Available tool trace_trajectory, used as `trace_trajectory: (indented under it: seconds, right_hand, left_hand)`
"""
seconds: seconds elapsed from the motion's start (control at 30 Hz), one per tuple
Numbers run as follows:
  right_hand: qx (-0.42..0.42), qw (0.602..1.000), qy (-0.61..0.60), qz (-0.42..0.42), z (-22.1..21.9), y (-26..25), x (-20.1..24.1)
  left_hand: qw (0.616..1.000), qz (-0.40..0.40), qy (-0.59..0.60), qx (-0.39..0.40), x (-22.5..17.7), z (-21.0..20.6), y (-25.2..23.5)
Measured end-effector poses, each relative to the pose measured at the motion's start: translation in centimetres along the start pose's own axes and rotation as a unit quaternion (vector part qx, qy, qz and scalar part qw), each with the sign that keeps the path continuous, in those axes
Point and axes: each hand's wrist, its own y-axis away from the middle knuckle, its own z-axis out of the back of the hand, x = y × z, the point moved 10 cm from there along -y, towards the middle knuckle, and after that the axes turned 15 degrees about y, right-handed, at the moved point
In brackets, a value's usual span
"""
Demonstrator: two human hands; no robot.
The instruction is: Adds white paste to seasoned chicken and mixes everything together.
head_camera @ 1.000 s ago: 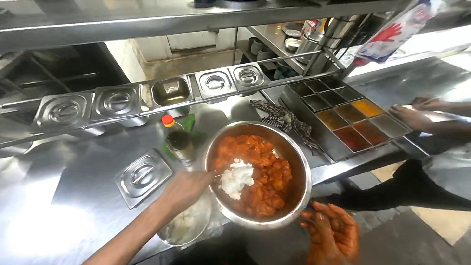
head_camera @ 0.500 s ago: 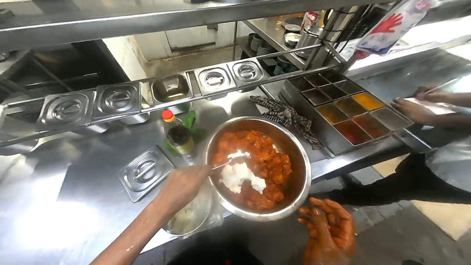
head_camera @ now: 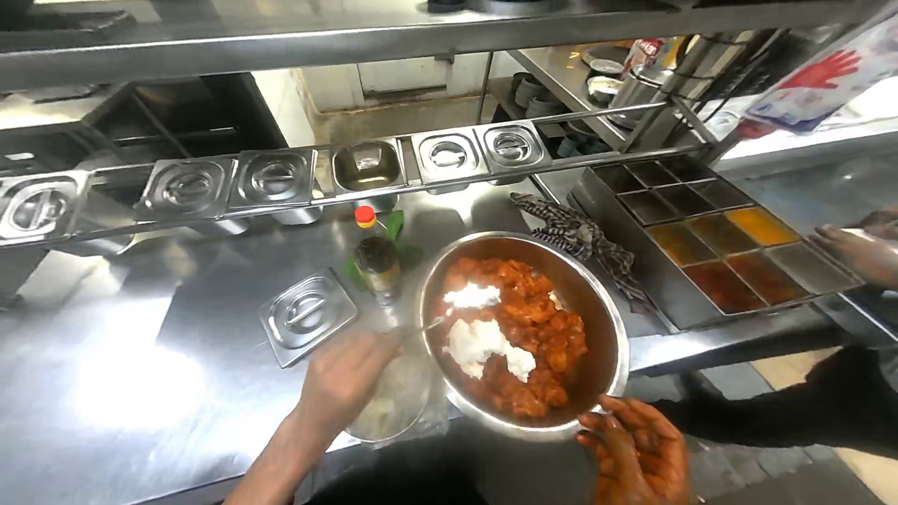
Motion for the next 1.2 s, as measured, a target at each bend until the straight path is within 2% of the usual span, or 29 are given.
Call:
trace_trajectory:
  seconds: [0.1, 0.17, 0.23, 0.3, 0.37, 0.4, 0.43, 0.47, 0.53, 0.6, 0.7, 0.83, 0.93, 1.1, 1.2]
  right_hand:
    - [0.011, 1.0, -0.006, 0.014, -0.9, -0.2, 0.8]
    - [0.01, 1.0, -0.01, 0.023, -1.2, -0.3, 1.4]
    - [0.003, 1.0, -0.014, 0.025, -1.2, -0.2, 1.6]
    - [-0.009, 1.0, -0.017, 0.02, -0.9, 0.1, 1.5]
    - [-0.022, 1.0, -0.017, 0.009, -0.2, 0.5, 1.1]
    - [-0.025, 1.0, -0.015, 0.004, 0.1, 0.7, 0.9]
    - [-0.028, 1.0, -0.011, 0.0, 0.4, 0.8, 0.9]
    - [-0.029, 1.0, -0.005, -0.004, 0.9, 0.9, 0.8]
    - [-0.028, 1.0, 0.003, -0.009, 1.9, 1.3, 0.4]
    - [-0.028, 1.0, 0.009, -0.009, 2.9, 1.4, -0.1]
    - [-0.025, 0.999, 0.016, -0.017, 4.1, 1.7, -0.9]
    - [-0.009, 0.999, 0.023, -0.019, 4.9, 1.7, -1.2]
    - [-0.007, 0.999, 0.023, -0.026, 5.2, 1.8, -1.1]
    - [-0.003, 1.0, 0.013, -0.017, 5.4, 1.9, -0.9]
    - [0.002, 1.0, 0.007, -0.026, 5.2, 2.1, -1.1]
  left_hand:
    - [0.997, -0.076, -0.019, -0.012, -1.9, 0.0, -0.2]
    - [0.996, -0.075, 0.003, -0.039, -2.6, 0.1, -0.4]
    - [0.995, 0.019, 0.068, -0.076, -2.8, -0.5, -0.3]
    - [0.969, 0.184, 0.155, -0.055, -3.3, -3.3, 1.1]
    - [0.895, 0.356, 0.268, 0.026, -4.5, -7.7, 4.1]
    - [0.857, 0.409, 0.31, 0.053, -5.4, -9.4, 5.6]
    - [0.844, 0.423, 0.326, 0.059, -6.1, -10.6, 6.7]
    - [0.855, 0.407, 0.317, 0.046, -6.5, -11.3, 7.5]
    - [0.907, 0.334, 0.256, -0.007, -6.8, -11.8, 9.2]
    - [0.935, 0.297, 0.19, -0.032, -6.3, -12.6, 11.0]
    - [0.936, 0.328, 0.125, 0.001, -5.0, -15.0, 14.3]
    - [0.965, 0.249, 0.06, -0.056, -6.6, -13.0, 12.4]
    - [0.964, 0.261, 0.019, -0.037, -6.1, -14.1, 13.6]
    - [0.971, 0.228, 0.023, -0.069, -7.7, -11.7, 12.0]
    - [0.965, 0.26, 0.021, -0.032, -6.7, -13.4, 13.7]
